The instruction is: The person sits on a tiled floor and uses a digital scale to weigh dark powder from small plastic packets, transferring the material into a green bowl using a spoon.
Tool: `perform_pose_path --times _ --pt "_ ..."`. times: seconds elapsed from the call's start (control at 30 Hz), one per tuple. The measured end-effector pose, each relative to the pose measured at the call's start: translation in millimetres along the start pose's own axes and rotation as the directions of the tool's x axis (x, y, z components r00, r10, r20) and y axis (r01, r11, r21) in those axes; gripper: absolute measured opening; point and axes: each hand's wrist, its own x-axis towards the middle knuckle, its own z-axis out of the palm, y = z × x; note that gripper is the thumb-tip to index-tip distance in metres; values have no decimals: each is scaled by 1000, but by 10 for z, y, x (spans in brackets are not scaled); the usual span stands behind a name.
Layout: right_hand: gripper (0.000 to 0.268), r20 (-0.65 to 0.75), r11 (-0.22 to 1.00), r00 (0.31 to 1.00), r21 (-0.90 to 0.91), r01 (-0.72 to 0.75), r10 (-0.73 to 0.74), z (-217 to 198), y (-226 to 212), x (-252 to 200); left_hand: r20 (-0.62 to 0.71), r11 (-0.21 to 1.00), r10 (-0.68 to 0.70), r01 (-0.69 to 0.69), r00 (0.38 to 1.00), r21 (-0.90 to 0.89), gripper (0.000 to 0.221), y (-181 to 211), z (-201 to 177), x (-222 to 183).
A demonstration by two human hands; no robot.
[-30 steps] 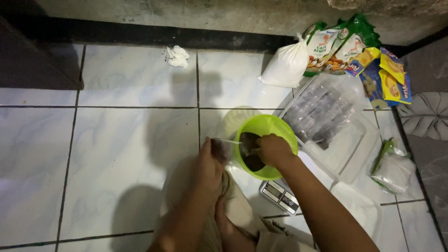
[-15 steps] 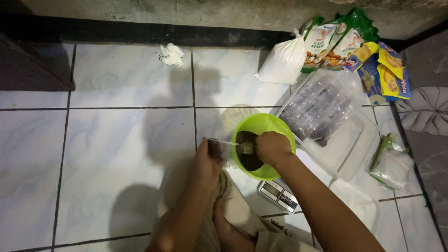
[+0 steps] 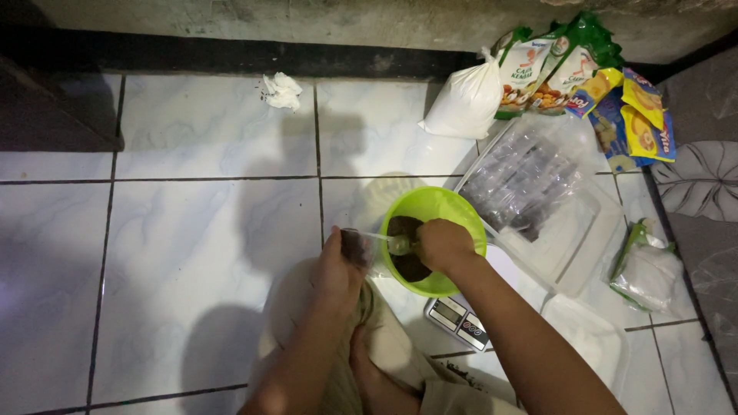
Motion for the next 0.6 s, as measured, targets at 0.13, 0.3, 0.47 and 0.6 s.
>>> perform_pose_path --times 0.13,0.3,0.47,0.6 --pt "33 -9 996 1000 84 -21 22 -56 -46 -38 -11 1000 5 -5 1000 9 38 14 19 -6" --pt "30 -40 976 999 218 8 0 -208 -63 -148 4 1000 9 -9 1000 23 38 -17 -46 59" --pt "29 -75 966 997 258 -9 29 -279 55 -285 -6 999 21 -21 1000 27 36 109 155 -189" --pt "28 -123 959 992 273 74 -41 -346 282 -434 32 999 34 -34 999 27 36 57 98 -108"
